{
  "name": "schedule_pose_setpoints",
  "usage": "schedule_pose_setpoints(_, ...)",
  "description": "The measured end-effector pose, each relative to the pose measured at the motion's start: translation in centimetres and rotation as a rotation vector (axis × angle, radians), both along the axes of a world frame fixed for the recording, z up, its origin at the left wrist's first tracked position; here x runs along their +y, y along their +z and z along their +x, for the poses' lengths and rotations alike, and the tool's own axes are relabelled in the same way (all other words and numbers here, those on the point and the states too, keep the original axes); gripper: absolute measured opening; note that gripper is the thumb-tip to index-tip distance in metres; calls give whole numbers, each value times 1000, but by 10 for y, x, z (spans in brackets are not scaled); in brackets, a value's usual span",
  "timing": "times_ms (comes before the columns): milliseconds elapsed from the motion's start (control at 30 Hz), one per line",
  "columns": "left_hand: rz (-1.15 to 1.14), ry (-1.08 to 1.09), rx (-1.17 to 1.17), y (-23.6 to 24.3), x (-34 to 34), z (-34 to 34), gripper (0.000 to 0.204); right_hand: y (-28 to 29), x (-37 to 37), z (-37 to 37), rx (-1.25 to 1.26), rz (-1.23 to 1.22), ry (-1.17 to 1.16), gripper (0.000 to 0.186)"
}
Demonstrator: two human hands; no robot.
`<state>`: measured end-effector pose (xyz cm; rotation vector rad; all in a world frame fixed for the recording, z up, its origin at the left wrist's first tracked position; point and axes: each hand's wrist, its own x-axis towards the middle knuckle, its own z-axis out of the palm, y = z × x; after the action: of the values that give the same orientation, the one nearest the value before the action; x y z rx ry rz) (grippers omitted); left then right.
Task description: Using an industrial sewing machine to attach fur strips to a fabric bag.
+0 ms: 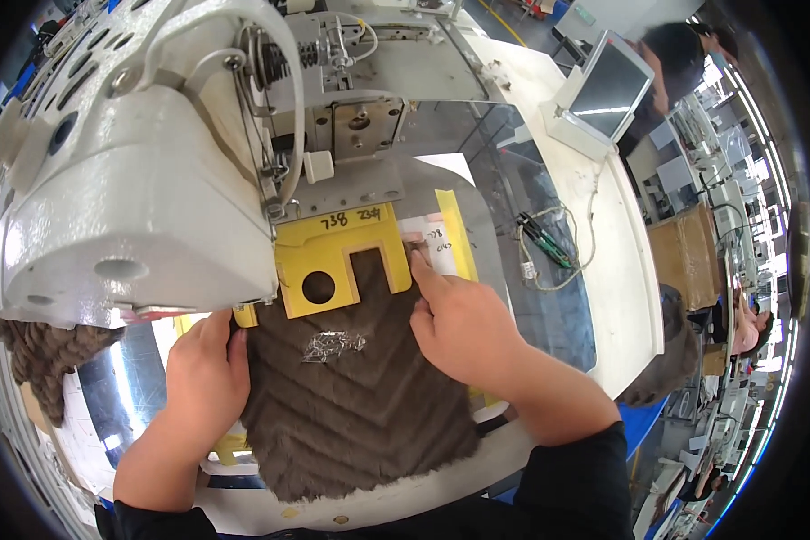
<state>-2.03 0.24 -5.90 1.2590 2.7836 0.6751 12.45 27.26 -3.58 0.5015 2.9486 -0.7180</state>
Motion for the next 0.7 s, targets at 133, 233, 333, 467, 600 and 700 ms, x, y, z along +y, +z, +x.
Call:
schedule_pose_setpoints(133, 15, -11, 30, 0, 3, 1, 37, -5, 0, -2, 72, -42, -9, 50)
schedule_pose_setpoints(233, 30, 50, -15, -1, 6, 3, 23, -6, 2, -3, 98, -55, -28, 49)
schedule_pose_setpoints(333, 28, 38, -39, -1, 5, 3, 24, -1, 2, -5, 89, -27, -58, 47)
schedule_pose_setpoints(467, 42, 14, -9, -1, 5, 2, 22, -1, 3, -4, 139, 42, -25, 45)
schedule_pose_setpoints(600, -51, 115, -162, 3, 7, 1, 24, -10, 5, -3, 201, 89, -2, 44)
schedule_pose_setpoints(700, -35, 81, -129, 1, 4, -1, 28, -12, 2, -4, 170, 63, -25, 45)
